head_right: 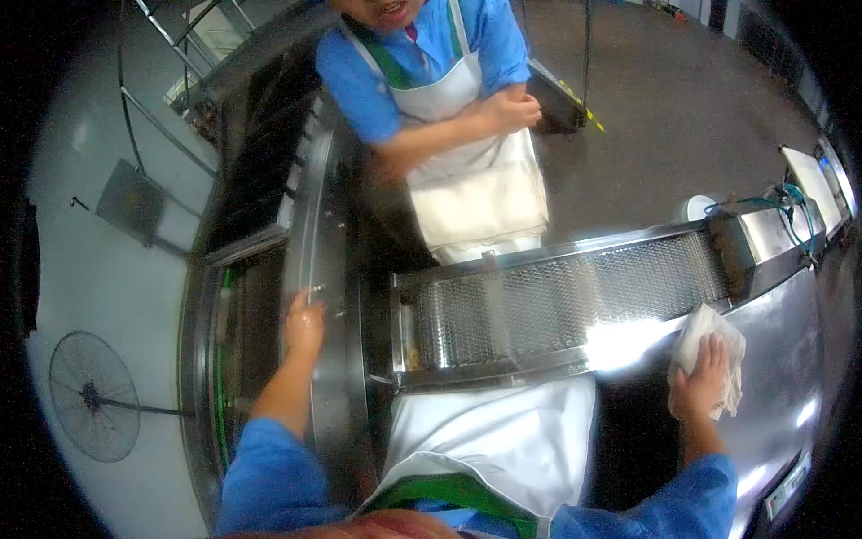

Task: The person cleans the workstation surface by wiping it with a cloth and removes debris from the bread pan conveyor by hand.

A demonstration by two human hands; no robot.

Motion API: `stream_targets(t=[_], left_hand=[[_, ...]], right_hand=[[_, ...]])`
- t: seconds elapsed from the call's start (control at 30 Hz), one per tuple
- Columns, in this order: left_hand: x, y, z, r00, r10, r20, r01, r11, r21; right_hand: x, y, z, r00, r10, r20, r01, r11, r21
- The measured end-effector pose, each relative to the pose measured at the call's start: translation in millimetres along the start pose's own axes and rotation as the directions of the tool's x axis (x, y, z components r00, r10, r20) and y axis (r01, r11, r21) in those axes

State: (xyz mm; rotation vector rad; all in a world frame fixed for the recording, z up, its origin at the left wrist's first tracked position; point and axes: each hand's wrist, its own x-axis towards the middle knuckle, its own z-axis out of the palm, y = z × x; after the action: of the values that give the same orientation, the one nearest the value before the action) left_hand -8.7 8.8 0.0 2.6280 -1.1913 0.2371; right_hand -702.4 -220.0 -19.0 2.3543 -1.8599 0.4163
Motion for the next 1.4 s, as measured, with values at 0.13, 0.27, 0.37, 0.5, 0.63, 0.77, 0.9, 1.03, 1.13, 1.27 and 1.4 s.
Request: stream_targets(t=[0.13,0.27,0.37,0.5,0.63,0.77,0.9,1.03,1.13,1.27,1.4], left_hand=[[0,-6,6,0.987,0.109,-0.116,-0.104,0.993,0.048],[-1,1,5,0.994,-0.063,-0.09,0.055,0.994,-0.097],[0,-13,17,0.996,0.036,-0.087,-0.035,0.999,0.016],[3,-11,14,0.998,0.03,-0.06,-0.03,1.0,-0.008],[3,2,3,1.0,0.005,0.004,-0.005,0.999,0.046],[2,-1,1,0.998,0.051,-0.044,-0.049,0.998,0.027],[1,-7,8,0.997,0.067,-0.049,-0.066,0.997,0.027],[2,-11,12,0.999,0.034,-0.041,-0.033,0.999,0.024],[1,-5,7,0.996,0.061,-0.058,-0.059,0.997,0.044],[3,-9,11,0.992,0.099,-0.072,-0.097,0.994,0.041],[3,-4,11,0.996,0.057,-0.065,-0.056,0.998,0.025]], right_hand=[[1,5,5,1.0,0.015,0.017,-0.014,1.0,-0.026],[1,9,6,0.999,0.019,0.044,-0.016,0.998,-0.062],[0,13,5,0.999,-0.024,0.029,0.026,0.998,-0.051],[1,9,4,1.0,-0.019,0.017,0.019,0.999,-0.044],[5,7,2,0.998,0.03,0.053,-0.028,0.998,-0.051],[2,-1,-4,0.998,0.042,0.056,-0.039,0.998,-0.05],[-1,4,1,1.0,-0.006,0.01,0.007,1.0,-0.03],[1,-1,-4,1.0,-0.025,0.005,0.025,0.999,-0.037],[1,1,1,1.0,-0.02,0.005,0.02,0.999,-0.03],[3,1,1,1.0,-0.005,0.01,0.006,0.998,-0.055],[5,14,11,0.998,-0.053,-0.019,0.052,0.996,-0.073]])
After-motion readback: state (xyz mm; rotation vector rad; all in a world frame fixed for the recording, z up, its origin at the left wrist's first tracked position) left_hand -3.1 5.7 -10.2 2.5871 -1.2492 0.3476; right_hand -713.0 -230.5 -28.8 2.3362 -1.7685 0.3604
